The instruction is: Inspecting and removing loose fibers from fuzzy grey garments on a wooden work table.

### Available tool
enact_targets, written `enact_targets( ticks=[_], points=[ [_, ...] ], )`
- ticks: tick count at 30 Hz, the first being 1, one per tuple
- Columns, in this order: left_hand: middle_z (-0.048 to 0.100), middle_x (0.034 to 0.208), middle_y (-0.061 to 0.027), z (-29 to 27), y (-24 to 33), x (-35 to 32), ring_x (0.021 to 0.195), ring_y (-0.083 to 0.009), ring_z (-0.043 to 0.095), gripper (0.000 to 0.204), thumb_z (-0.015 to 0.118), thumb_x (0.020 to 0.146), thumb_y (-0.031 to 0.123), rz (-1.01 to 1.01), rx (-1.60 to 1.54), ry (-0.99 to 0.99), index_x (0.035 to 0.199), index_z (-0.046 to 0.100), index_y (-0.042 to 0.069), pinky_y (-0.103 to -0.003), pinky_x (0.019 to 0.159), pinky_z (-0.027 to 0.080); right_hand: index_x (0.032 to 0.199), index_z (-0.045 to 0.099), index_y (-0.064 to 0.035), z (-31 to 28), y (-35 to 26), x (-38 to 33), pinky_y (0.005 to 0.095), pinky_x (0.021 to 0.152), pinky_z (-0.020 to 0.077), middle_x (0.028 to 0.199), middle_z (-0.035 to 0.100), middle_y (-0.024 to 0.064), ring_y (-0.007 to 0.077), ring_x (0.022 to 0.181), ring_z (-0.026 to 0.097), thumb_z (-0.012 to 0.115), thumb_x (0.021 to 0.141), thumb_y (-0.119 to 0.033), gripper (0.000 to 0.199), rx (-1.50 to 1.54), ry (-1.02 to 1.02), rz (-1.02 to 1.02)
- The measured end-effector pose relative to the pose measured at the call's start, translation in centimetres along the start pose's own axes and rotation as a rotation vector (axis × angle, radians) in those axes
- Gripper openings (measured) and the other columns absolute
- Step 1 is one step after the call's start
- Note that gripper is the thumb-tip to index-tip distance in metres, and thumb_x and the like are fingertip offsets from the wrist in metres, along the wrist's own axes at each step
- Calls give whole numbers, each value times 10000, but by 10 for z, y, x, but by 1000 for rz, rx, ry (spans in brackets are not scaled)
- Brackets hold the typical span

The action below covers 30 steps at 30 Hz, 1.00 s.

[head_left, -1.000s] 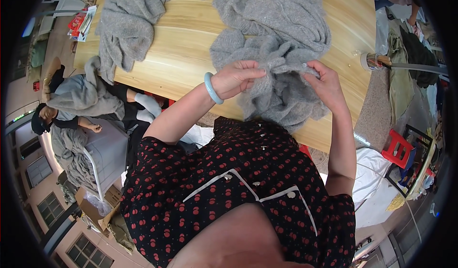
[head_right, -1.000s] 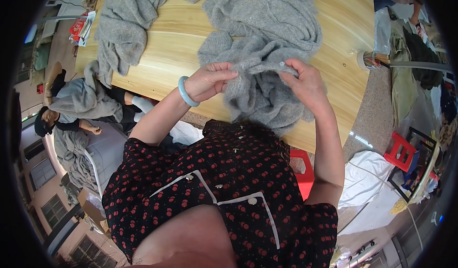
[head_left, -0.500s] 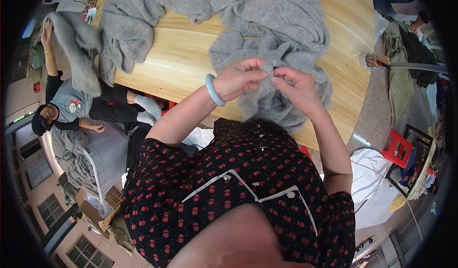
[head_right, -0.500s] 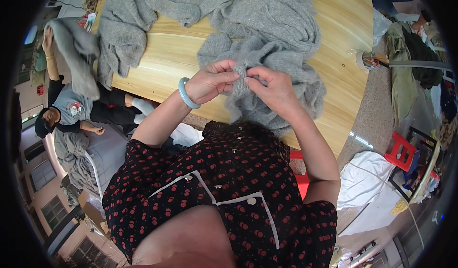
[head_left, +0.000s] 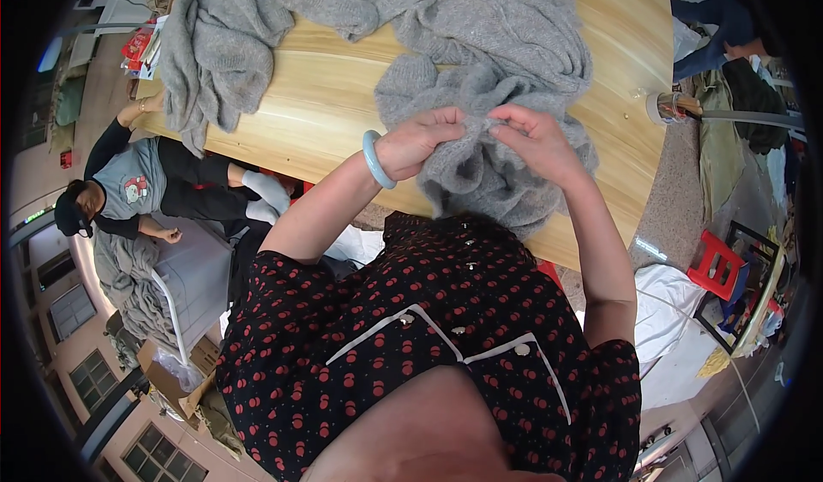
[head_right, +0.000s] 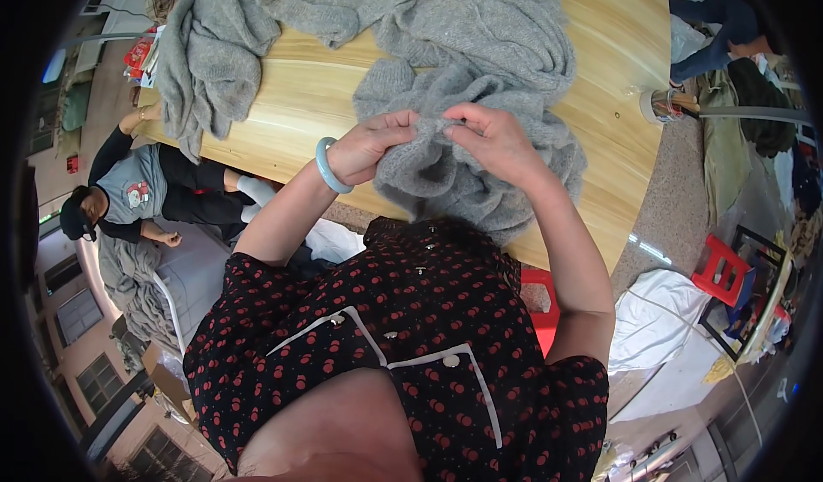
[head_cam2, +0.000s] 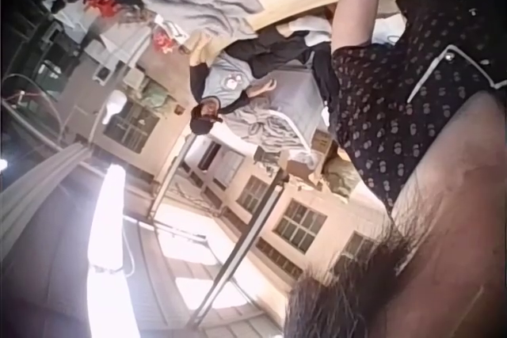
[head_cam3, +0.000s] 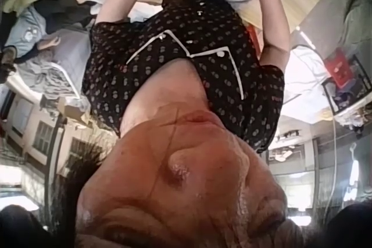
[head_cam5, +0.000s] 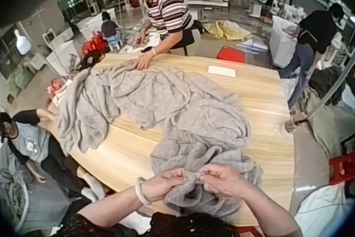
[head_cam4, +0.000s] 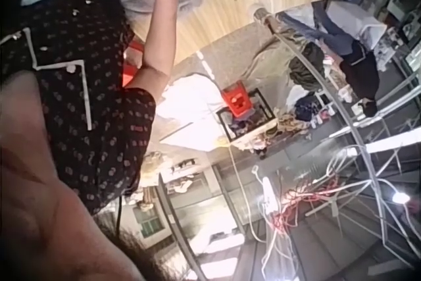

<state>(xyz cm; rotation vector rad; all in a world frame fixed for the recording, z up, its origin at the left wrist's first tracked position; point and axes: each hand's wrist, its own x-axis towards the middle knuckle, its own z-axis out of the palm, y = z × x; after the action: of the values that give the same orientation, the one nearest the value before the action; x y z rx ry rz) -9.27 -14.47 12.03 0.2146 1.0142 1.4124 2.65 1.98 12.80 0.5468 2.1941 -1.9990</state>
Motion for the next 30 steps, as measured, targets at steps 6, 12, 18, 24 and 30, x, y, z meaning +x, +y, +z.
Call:
enact_targets(
  ticks=[6,12,18,24,30],
  points=[
    [577,832,4,7,7,-6,754,-42,491,216,546,823,190,84,434,56,928,580,4,-194,682,409,826,583,-18,-10,-16,-3,177,472,292,600,455,-82,3,549,368,581,782,-156,145,-16,-153,39],
    [544,686,40,0,3,-22,635,-21,441,202,571,803,201,156,803,30,844,601,6,-186,558,371,781,583,-21,5,-24,-13,174,473,290,602,460,-84,0,550,370,586,771,-154,133,-10,-188,27],
    [491,648,76,-13,3,-41,590,-11,389,146,571,794,188,-43,569,-87,790,590,44,-182,520,322,791,575,-16,18,-24,-16,169,581,351,700,508,-71,7,659,431,576,777,-108,94,6,-150,54],
    [500,687,86,-19,1,-45,611,-2,393,114,569,788,167,-69,486,-111,809,587,56,-170,541,314,800,578,-22,13,-18,-11,170,620,362,724,528,-66,13,686,453,570,778,-101,83,36,-135,35],
    [519,718,76,-28,-7,-41,646,-6,434,95,577,786,99,-86,478,-169,863,576,43,-161,588,346,795,576,-31,4,-16,-9,172,637,361,733,522,-69,13,698,452,575,774,-108,80,37,-109,29]
  ],
)
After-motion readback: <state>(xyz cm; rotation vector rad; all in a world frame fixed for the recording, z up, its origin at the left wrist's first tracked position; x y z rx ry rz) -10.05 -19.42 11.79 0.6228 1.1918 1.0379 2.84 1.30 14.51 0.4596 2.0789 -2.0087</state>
